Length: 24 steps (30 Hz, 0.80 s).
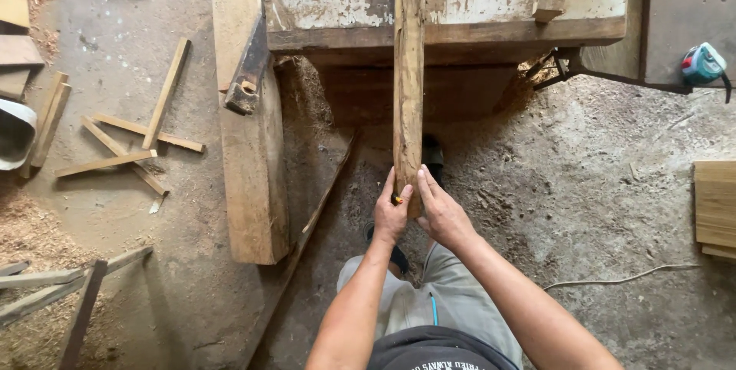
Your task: Measuring, marking, and cutting a piece of wood using a table saw.
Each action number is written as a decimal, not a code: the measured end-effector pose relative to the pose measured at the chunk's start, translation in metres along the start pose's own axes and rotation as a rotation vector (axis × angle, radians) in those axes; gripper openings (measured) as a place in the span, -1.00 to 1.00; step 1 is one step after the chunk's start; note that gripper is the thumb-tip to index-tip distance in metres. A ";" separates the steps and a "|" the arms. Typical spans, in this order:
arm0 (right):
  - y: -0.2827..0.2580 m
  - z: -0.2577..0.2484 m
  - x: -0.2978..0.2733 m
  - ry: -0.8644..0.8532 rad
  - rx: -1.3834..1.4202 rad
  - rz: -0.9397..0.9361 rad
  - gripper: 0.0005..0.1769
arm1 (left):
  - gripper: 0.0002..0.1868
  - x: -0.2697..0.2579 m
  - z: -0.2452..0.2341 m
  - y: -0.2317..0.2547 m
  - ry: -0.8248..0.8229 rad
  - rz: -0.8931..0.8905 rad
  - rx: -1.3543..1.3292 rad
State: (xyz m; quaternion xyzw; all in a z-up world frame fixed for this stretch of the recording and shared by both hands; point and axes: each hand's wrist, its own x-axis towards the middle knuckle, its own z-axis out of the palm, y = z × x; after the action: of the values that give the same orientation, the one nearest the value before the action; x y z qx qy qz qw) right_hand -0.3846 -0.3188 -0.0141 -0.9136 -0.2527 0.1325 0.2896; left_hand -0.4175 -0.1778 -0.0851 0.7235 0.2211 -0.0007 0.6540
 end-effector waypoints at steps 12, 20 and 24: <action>0.004 0.004 0.005 -0.048 -0.019 0.026 0.22 | -0.32 0.004 0.000 -0.001 0.003 0.011 -0.002; 0.017 0.002 0.018 0.010 0.003 -0.039 0.16 | -0.33 0.019 0.004 0.004 -0.018 0.019 -0.029; 0.013 -0.006 0.027 -0.020 0.037 -0.002 0.14 | -0.34 0.026 0.008 0.001 -0.010 0.042 -0.066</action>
State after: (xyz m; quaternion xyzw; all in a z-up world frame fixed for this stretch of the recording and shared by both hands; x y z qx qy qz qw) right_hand -0.3550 -0.3163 -0.0199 -0.9064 -0.2543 0.1460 0.3041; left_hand -0.3914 -0.1770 -0.0934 0.7061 0.2023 0.0167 0.6784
